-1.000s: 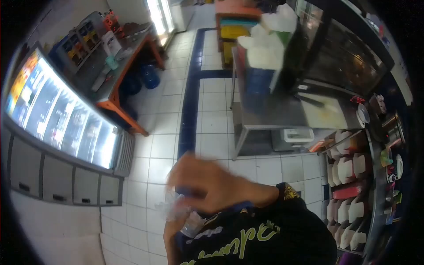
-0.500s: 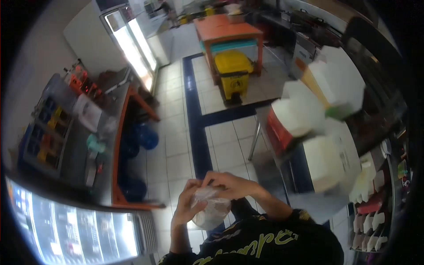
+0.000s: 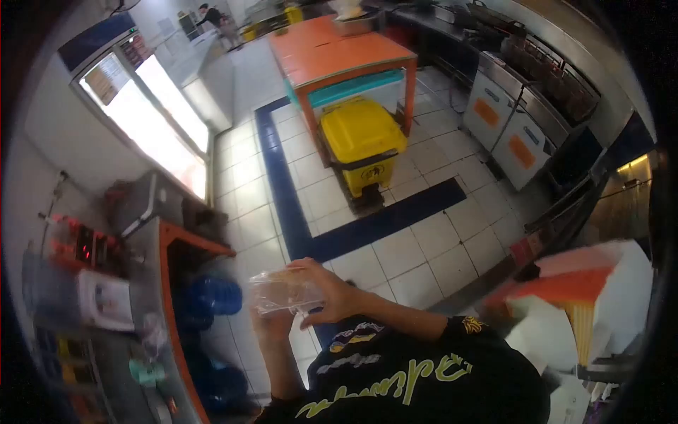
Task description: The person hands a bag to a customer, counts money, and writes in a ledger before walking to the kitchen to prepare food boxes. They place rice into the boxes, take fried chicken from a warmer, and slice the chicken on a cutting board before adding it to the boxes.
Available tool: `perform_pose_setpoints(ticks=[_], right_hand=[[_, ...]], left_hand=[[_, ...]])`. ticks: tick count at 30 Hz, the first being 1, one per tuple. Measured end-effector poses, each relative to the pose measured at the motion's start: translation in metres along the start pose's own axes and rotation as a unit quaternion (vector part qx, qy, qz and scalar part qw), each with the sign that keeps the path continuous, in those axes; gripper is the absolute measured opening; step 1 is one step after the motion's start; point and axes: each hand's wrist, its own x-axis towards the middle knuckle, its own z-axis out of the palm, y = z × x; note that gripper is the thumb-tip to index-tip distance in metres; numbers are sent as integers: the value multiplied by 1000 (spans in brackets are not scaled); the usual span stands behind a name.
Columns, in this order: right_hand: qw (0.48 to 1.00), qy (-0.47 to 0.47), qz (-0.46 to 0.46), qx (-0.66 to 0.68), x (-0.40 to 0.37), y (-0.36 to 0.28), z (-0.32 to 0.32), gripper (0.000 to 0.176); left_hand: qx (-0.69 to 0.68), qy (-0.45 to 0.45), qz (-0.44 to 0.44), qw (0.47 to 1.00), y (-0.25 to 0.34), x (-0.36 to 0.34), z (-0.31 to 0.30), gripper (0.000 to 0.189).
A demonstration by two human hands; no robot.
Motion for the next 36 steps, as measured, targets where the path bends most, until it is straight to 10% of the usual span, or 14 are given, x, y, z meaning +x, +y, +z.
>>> perform_pose_setpoints(ticks=[1,3,5,7,14,19,24,29,31,32,36], right_hand=[[999,0,32,-44,20,31,-16,73],[997,59,38,-23,58,92,-56,63],[959,193,201,53,80,157,-104,54],[913,339,226,31,80,251,-160,44],[470,717,469,211,12,372,-308,48],[478,672,484,293,-53,476,-330,38],[629,557,451,301,-18,548,-350,51],[507,636,386,436,140,449,-391,90],[566,612,414,366,137,400,-377,101],[634,543,428,346,97,423,-361,92],[579,620,412,331,-82,440,-226,43]], left_hand=[[244,-43,55,967,-12,40,-7,40],[191,-91,19,977,-37,122,-12,44],[-141,-16,-258,956,-62,200,-29,44],[187,-41,-269,944,-56,271,-9,45],[358,-132,-215,899,-29,466,-8,32],[326,-83,-169,927,-46,524,5,30],[376,-125,-148,906,-61,541,12,29],[314,-130,-229,912,-59,559,77,24],[351,-195,-220,889,-79,568,92,22],[326,-233,-219,890,-94,568,98,19],[331,-374,-270,823,-132,514,160,14]])
